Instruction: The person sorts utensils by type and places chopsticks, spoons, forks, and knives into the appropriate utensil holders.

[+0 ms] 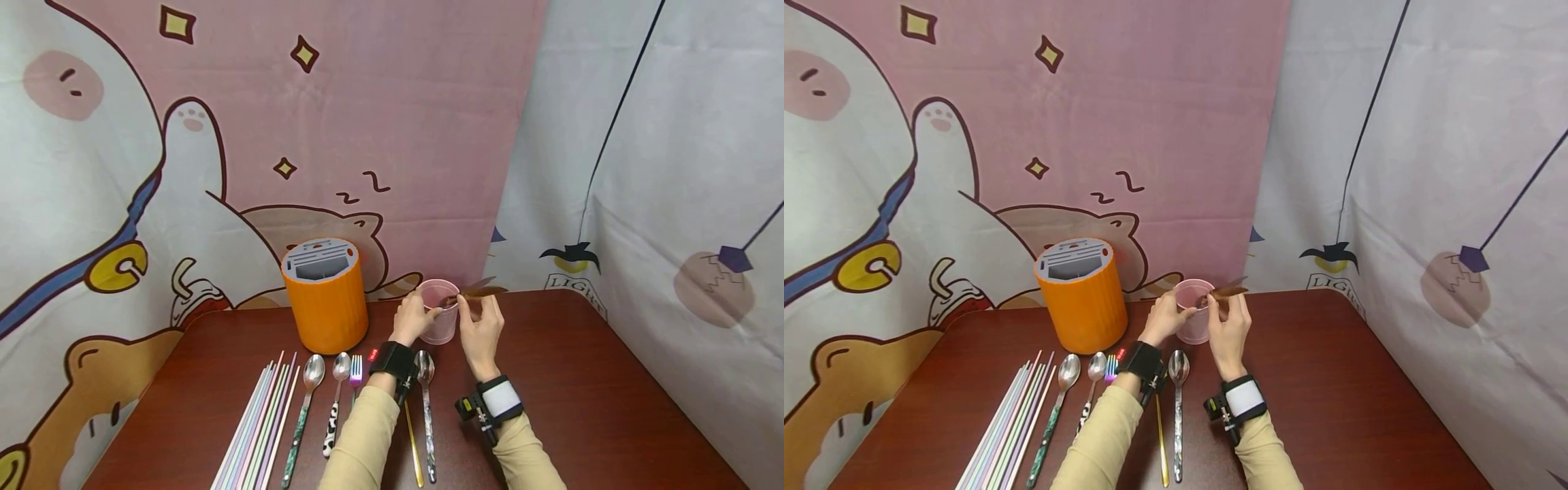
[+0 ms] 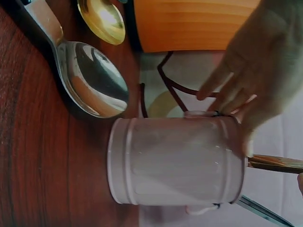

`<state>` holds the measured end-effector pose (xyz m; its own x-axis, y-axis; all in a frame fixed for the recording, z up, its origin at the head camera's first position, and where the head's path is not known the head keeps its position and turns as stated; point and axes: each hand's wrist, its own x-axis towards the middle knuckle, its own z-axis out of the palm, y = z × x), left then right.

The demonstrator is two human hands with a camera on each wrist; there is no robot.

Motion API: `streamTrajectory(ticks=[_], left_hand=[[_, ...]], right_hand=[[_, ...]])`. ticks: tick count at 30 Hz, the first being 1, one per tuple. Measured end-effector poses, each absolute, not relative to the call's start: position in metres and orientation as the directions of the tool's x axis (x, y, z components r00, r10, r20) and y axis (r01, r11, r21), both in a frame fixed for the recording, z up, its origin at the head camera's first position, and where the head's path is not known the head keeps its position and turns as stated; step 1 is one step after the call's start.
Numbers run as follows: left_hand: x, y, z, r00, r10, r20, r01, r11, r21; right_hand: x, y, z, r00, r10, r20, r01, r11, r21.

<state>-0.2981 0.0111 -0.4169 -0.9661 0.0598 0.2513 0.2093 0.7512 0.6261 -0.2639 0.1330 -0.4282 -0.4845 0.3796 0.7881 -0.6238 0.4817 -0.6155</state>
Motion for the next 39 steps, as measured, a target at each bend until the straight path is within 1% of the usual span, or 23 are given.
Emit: streamTrajectory(ticks=[5, 8, 11, 13, 18, 26, 29, 33, 39], left_hand=[[-0.296, 0.011, -0.415, -0.97, 0.06, 0.235, 0.199, 0.752, 0.628], [-0.296, 0.011, -0.414, -0.97, 0.062, 0.234, 0.199, 0.756, 0.624], [-0.296, 0.011, -0.414, -0.968, 0.066, 0.243, 0.207, 0.756, 0.621], [-0.296, 0.011, -0.415, -0.964, 0.068, 0.255, 0.218, 0.751, 0.623], [-0.299, 0.012, -0.417, -0.968, 0.072, 0.24, 0.21, 0.757, 0.619], [-0.301, 0.011, -0.416, -0.979, 0.072, 0.191, 0.177, 0.765, 0.619], [-0.301, 0.011, -0.415, -0.981, 0.072, 0.18, 0.17, 0.766, 0.62], [-0.301, 0.011, -0.416, -0.982, 0.066, 0.175, 0.163, 0.764, 0.624], [-0.3, 0.011, -0.416, -0.98, 0.069, 0.189, 0.175, 0.758, 0.629]], right_hand=[[-0.272, 0.128, -0.435, -0.573, 0.336, 0.747, -0.588, 0.466, -0.661], [-0.275, 0.126, -0.438, -0.607, 0.325, 0.726, -0.545, 0.494, -0.677], [-0.279, 0.125, -0.441, -0.623, 0.312, 0.717, -0.515, 0.526, -0.677], [-0.282, 0.124, -0.441, -0.624, 0.295, 0.724, -0.507, 0.551, -0.662], [-0.288, 0.122, -0.439, -0.623, 0.23, 0.748, -0.511, 0.604, -0.612], [-0.292, 0.121, -0.432, -0.674, 0.184, 0.716, -0.468, 0.643, -0.606], [-0.293, 0.121, -0.432, -0.683, 0.182, 0.707, -0.454, 0.653, -0.606], [-0.292, 0.12, -0.431, -0.701, 0.198, 0.686, -0.438, 0.639, -0.632], [-0.29, 0.12, -0.431, -0.742, 0.244, 0.624, -0.397, 0.59, -0.703]])
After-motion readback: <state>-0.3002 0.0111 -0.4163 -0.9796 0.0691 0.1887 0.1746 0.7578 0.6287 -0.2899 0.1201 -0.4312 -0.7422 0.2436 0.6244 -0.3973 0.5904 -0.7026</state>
